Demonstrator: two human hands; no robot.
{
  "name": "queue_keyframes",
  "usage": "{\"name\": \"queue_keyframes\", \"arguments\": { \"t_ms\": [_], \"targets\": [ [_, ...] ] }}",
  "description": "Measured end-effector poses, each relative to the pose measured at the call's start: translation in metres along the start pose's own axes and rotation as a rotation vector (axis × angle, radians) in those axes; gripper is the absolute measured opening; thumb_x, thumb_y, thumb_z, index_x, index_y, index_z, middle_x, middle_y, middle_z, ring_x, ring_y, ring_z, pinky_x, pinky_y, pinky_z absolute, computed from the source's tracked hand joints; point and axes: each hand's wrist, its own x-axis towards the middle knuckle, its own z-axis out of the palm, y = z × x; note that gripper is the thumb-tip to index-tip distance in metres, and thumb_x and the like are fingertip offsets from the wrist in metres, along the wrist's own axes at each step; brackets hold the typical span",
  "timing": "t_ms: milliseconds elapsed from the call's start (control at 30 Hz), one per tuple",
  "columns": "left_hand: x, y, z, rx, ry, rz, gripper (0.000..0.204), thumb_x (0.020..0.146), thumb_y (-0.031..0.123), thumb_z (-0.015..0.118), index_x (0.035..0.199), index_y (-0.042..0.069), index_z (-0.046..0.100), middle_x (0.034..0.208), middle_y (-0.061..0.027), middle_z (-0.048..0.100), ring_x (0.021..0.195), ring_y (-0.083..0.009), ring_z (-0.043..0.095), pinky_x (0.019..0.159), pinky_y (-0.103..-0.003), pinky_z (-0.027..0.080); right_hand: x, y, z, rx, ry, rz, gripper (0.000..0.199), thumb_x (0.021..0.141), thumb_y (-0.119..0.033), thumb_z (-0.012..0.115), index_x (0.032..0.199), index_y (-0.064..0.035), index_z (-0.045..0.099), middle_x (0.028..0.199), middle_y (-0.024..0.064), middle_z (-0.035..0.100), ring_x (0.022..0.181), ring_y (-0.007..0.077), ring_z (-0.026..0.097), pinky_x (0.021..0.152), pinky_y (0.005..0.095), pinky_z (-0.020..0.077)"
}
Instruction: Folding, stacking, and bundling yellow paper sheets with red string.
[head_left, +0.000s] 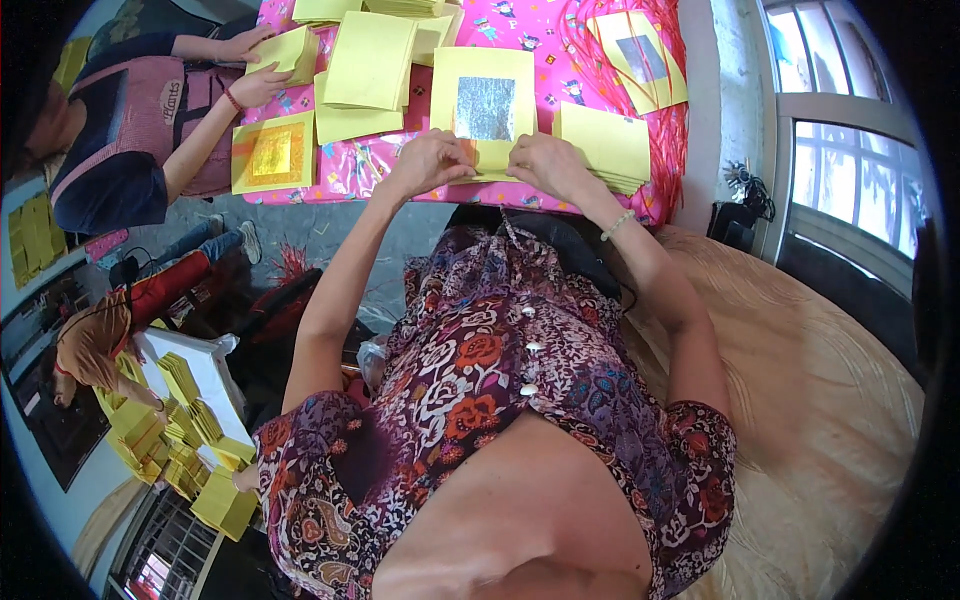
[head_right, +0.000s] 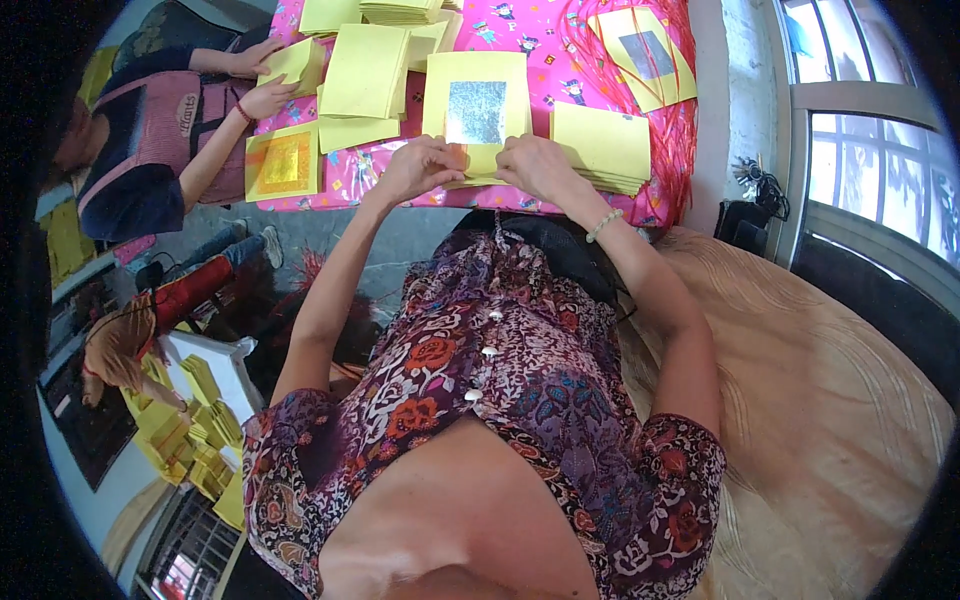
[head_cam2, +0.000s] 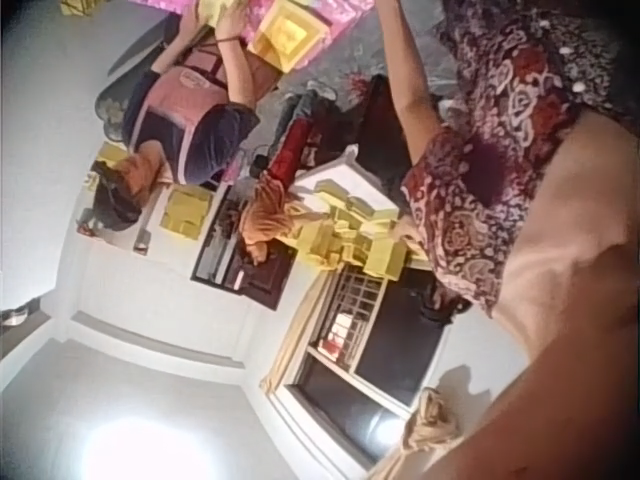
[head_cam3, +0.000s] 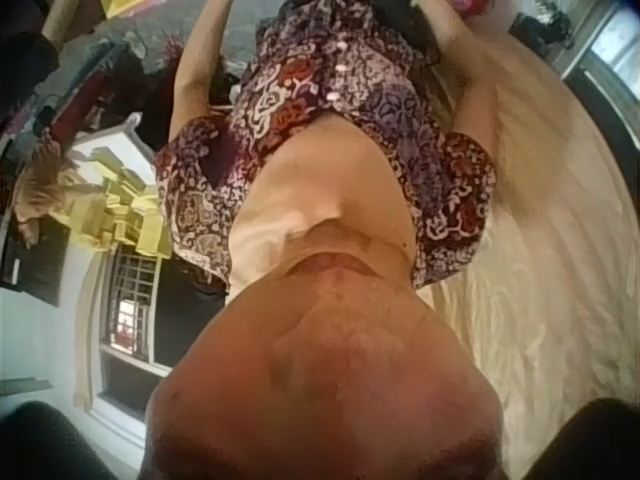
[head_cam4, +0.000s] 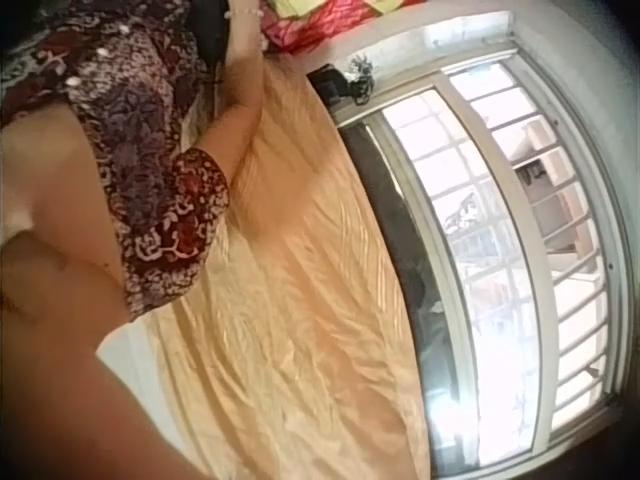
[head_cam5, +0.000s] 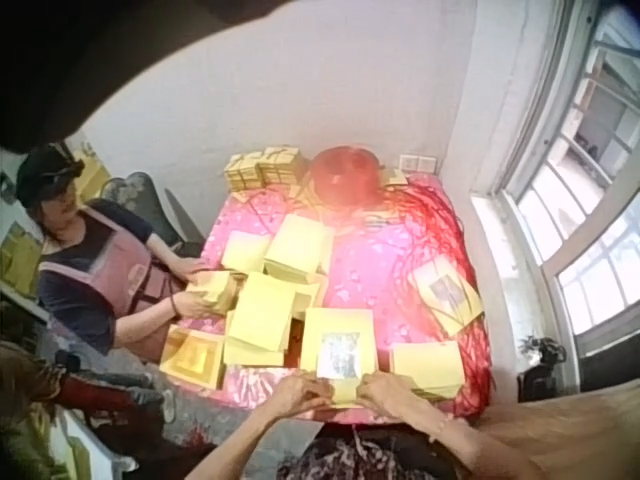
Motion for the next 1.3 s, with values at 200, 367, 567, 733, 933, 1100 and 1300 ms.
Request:
{"name": "queue_keyframes", "arguments": {
  "t_ms": [200,367,567,733,933,1100,1300],
  "targets": [
    [0.019,-0.017,0.002,-0.118,-0.188,-0.162,0.023,0.073,0.035,0.074,0.079,0.013,0.072,0.076,-0.0071,0.067,0.070,-0.0252,0.064,0.062,-0.035,0.049,0.005,0.002,-0.012,0.042,-0.087,0.075,0.021,0.080,-0.027,0.066,0.080,-0.0067,0.067,0.083,0.0115,0.060,0.083,0.0307,0.060,0.072,0.0421,0.0475],
    [0.026,-0.025,0.006,-0.209,-0.243,-0.206,0.022,0.073,0.035,0.074,0.082,0.015,0.073,0.078,-0.0060,0.068,0.071,-0.0216,0.065,0.063,-0.033,0.049,0.005,0.007,-0.013,0.089,-0.130,0.143,0.022,0.082,-0.029,0.064,0.084,-0.0077,0.068,0.083,0.0131,0.060,0.083,0.0319,0.060,0.072,0.0418,0.0473],
    [0.027,-0.028,0.010,-0.270,-0.256,-0.225,0.022,0.073,0.035,0.075,0.083,0.015,0.074,0.079,-0.0056,0.069,0.071,-0.0191,0.065,0.065,-0.032,0.049,0.005,0.010,-0.011,0.103,-0.149,0.186,0.022,0.082,-0.030,0.064,0.085,-0.0083,0.069,0.081,0.0138,0.061,0.080,0.0309,0.061,0.071,0.0415,0.0471],
    [0.028,-0.026,0.010,-0.256,-0.255,-0.240,0.022,0.074,0.035,0.074,0.083,0.015,0.074,0.078,-0.0052,0.069,0.070,-0.0177,0.065,0.064,-0.031,0.049,0.004,0.011,-0.012,0.076,-0.139,0.165,0.022,0.082,-0.030,0.064,0.084,-0.0088,0.069,0.080,0.0133,0.062,0.080,0.0302,0.061,0.071,0.0417,0.0471],
    [0.024,-0.020,0.008,-0.305,-0.237,-0.253,0.015,0.078,0.021,0.073,0.084,0.007,0.071,0.077,-0.0037,0.067,0.070,-0.0144,0.062,0.066,-0.029,0.049,0.002,0.007,-0.017,0.069,-0.061,0.094,0.022,0.088,-0.029,0.056,0.089,-0.0071,0.059,0.077,0.0155,0.060,0.076,0.0358,0.060,0.067,0.0459,0.0460],
    [0.007,-0.008,-0.010,-0.074,-0.008,0.024,0.034,0.070,0.026,0.079,0.098,0.010,0.068,0.109,-0.0069,0.058,0.108,-0.0243,0.051,0.095,-0.034,0.042,-0.002,0.004,-0.026,0.100,-0.066,0.157,0.021,0.092,-0.029,0.050,0.095,-0.0087,0.054,0.072,0.0189,0.058,0.072,0.0394,0.058,0.063,0.0479,0.0449],
    [0.005,-0.022,-0.021,-0.106,0.049,0.000,0.036,0.073,0.018,0.074,0.105,0.009,0.063,0.111,-0.0101,0.058,0.106,-0.0293,0.050,0.094,-0.037,0.042,0.001,0.011,-0.046,0.225,-0.014,0.098,0.020,0.093,-0.028,0.049,0.094,-0.0080,0.053,0.069,0.0188,0.056,0.069,0.0369,0.058,0.062,0.0454,0.0444]
  ]
}}
